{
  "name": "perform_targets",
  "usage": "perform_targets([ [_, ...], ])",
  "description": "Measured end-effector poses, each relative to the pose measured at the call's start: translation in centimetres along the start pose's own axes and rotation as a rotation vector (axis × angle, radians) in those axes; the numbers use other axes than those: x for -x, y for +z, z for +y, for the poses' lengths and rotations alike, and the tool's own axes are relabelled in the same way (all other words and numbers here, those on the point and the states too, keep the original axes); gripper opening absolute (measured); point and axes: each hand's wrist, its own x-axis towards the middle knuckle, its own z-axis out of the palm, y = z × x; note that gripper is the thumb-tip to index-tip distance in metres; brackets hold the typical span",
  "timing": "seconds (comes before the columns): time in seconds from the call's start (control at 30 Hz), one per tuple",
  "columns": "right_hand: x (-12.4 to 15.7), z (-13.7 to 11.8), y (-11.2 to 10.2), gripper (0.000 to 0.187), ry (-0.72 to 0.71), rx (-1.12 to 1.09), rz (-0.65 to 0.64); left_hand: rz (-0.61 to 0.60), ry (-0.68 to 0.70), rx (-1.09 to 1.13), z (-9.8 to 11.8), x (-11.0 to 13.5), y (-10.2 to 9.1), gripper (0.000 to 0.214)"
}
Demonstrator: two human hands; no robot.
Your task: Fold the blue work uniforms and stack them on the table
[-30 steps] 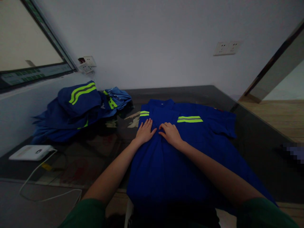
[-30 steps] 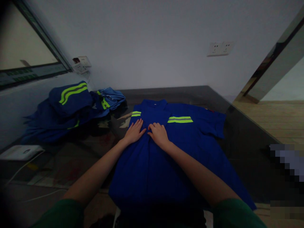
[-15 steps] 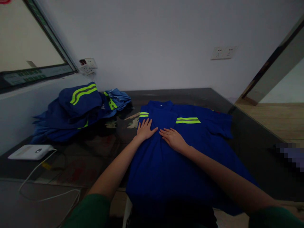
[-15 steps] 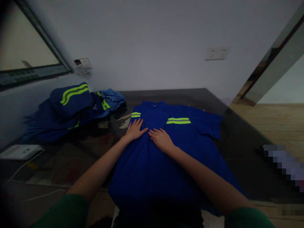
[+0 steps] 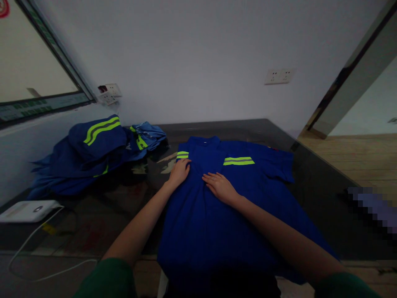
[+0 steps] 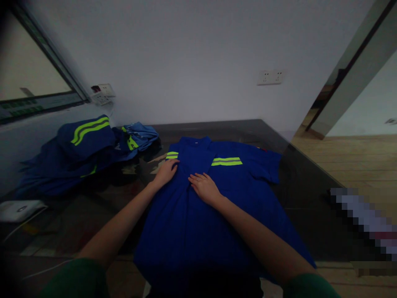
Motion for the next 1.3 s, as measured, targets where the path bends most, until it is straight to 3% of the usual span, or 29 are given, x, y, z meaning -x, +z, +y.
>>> perform_targets([
  [0.13, 0.1, -0.2, -0.3, 0.038, -0.026, -0.009, 0.029, -0.163, 0.075, -0.065, 0.7, 2.1, 0.1, 0.052],
  [0.3, 0.4, -0.3, -0.3, 0.040, -0.085, -0.022, 0.043, -0.249, 0.115, -0.146, 1.4, 2.7, 0.0, 0.055],
  [0.63, 0.3, -0.1, -0.3, 0.038, -0.091, -0.005, -0.015, -0.207, 0.043, -0.149, 2.5, 3.3, -0.4, 0.058],
  [0.8, 0.6, 0.0, -0.1, 0.040, -0.089, -0.008, -0.017, -0.253, 0.096, -0.151, 4.4, 4.4, 0.1, 0.055],
  [1.0, 0.6, 0.1, -0.1, 0.040, -0.080, -0.032, -0.026, -0.201, 0.107, -0.189, 5.4, 5.6, 0.2, 0.056],
  [1.3, 0.5, 0.0, 0.0, 0.041, -0.057, -0.044, -0.032, -0.290, 0.147, -0.159, 5.8, 8.4, -0.7, 0.073],
])
